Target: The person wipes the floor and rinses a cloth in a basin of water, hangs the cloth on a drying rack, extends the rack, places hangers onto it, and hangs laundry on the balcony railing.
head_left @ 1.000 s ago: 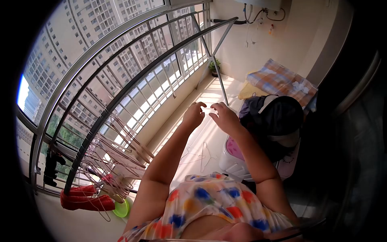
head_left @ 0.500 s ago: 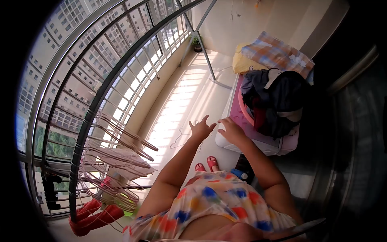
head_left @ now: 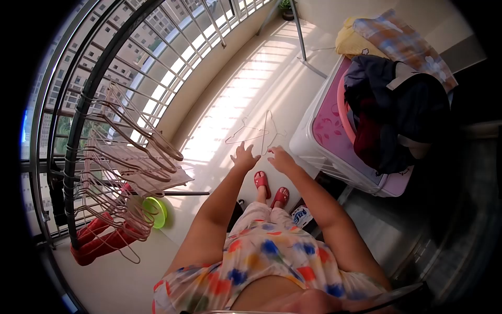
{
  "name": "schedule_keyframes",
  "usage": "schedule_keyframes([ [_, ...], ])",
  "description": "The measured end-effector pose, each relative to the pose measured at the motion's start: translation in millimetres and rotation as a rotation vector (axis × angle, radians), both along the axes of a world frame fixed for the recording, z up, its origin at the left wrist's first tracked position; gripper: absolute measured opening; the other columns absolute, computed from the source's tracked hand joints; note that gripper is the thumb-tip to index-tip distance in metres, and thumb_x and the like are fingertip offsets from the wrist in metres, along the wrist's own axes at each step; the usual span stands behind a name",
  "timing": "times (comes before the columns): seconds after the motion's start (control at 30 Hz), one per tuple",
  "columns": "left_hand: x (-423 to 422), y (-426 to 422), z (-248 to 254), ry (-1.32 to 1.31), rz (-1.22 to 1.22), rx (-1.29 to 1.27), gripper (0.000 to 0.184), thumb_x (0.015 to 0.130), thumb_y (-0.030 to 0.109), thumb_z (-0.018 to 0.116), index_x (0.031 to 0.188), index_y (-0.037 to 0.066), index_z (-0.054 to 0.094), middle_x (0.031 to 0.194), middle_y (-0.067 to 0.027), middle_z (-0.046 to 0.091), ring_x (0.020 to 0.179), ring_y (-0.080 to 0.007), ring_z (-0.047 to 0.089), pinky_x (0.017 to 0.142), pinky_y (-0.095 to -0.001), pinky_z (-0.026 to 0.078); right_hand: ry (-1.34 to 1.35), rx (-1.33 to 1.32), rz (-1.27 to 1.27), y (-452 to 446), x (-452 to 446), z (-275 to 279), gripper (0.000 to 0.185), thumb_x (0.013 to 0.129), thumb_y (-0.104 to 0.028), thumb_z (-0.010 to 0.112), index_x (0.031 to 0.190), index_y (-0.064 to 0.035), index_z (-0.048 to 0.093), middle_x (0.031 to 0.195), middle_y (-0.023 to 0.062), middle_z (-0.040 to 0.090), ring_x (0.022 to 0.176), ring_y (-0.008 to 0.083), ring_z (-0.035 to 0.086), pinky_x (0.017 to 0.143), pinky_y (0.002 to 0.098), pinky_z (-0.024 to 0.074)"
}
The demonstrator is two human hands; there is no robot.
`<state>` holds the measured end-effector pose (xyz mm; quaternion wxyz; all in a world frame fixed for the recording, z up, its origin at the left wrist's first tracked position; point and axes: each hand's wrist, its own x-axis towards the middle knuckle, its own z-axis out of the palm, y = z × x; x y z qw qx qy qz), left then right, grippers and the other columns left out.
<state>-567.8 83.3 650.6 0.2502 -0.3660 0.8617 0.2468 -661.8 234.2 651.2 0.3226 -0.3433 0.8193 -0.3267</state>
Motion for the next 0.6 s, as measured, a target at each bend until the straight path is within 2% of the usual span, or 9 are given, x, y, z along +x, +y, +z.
schedule_keyframes([
  [0.03,8.2,10.6,-8.7,0.107,0.003,-0.127,0.043,0.085,0.045,0.052,0.117,0.017,0.057,0.133,-0.0145,0.042,0.126,-0.0286,0.035,0.101,-0.0634,0.016,-0.032,0.013,-0.008,3.0,3.4,-8.4,0.033,0.077,-0.017,0.062,0.107,-0.0047,0.056,0.107,0.0164,0.054,0.096,0.0318,0.055,0.083,0.0381,0.045],
  [0.13,3.1,6.9,-19.7,-0.096,-0.062,0.085,0.037,0.091,0.042,0.04,0.095,0.015,0.066,0.098,-0.015,0.063,0.104,-0.0267,0.055,0.101,-0.0631,0.015,-0.077,0.089,-0.024,10.7,10.6,-33.0,0.034,0.077,-0.017,0.063,0.108,-0.0047,0.055,0.108,0.0165,0.054,0.097,0.0318,0.055,0.084,0.0379,0.045],
  [0.17,7.1,11.7,-34.0,0.043,-0.022,0.013,0.046,0.093,0.039,0.033,0.077,0.011,0.066,0.074,-0.0141,0.064,0.086,-0.0284,0.061,0.097,-0.0569,0.029,-0.068,0.098,-0.035,13.2,10.9,-45.7,0.035,0.077,-0.017,0.062,0.109,-0.0049,0.055,0.108,0.0165,0.054,0.097,0.0318,0.055,0.084,0.0378,0.045],
  [0.27,7.6,-1.6,-103.0,0.083,0.125,0.109,0.04,0.093,0.035,0.036,0.081,0.007,0.062,0.083,-0.0155,0.064,0.089,-0.0306,0.06,0.086,-0.0501,0.041,-0.08,0.148,-0.085,16.1,13.6,-91.3,0.036,0.077,-0.017,0.062,0.11,-0.0053,0.054,0.108,0.0164,0.054,0.097,0.0318,0.055,0.084,0.0375,0.0451],
  [0.37,-0.9,-10.3,-130.7,0.163,0.138,-0.068,0.034,0.092,0.031,0.038,0.087,0.003,0.057,0.089,-0.0168,0.063,0.089,-0.0331,0.059,0.077,-0.0468,0.045,-0.136,0.231,-0.113,8.0,13.6,-138.2,0.036,0.078,-0.017,0.061,0.111,-0.0058,0.053,0.108,0.0162,0.054,0.097,0.0316,0.055,0.084,0.0378,0.045],
  [0.47,-7.0,-29.0,-182.5,0.184,0.183,-0.103,0.029,0.092,0.028,0.04,0.092,0.003,0.054,0.094,-0.0179,0.062,0.09,-0.033,0.059,0.078,-0.0467,0.045,-0.162,0.273,-0.148,-9.3,2.5,-197.7,0.035,0.079,-0.017,0.059,0.111,-0.0063,0.053,0.11,0.0162,0.055,0.1,0.0319,0.055,0.085,0.0386,0.0446],
  [0.6,-15.7,-58.5,-234.7,0.04,0.092,-0.096,0.035,0.093,0.033,0.036,0.093,0.003,0.055,0.095,-0.0174,0.063,0.092,-0.0323,0.059,0.079,-0.0458,0.044,-0.205,0.379,-0.176,-32.4,-7.3,-269.0,0.033,0.08,-0.017,0.055,0.112,-0.0069,0.053,0.114,0.0156,0.055,0.104,0.0322,0.054,0.086,0.0396,0.0441],
])
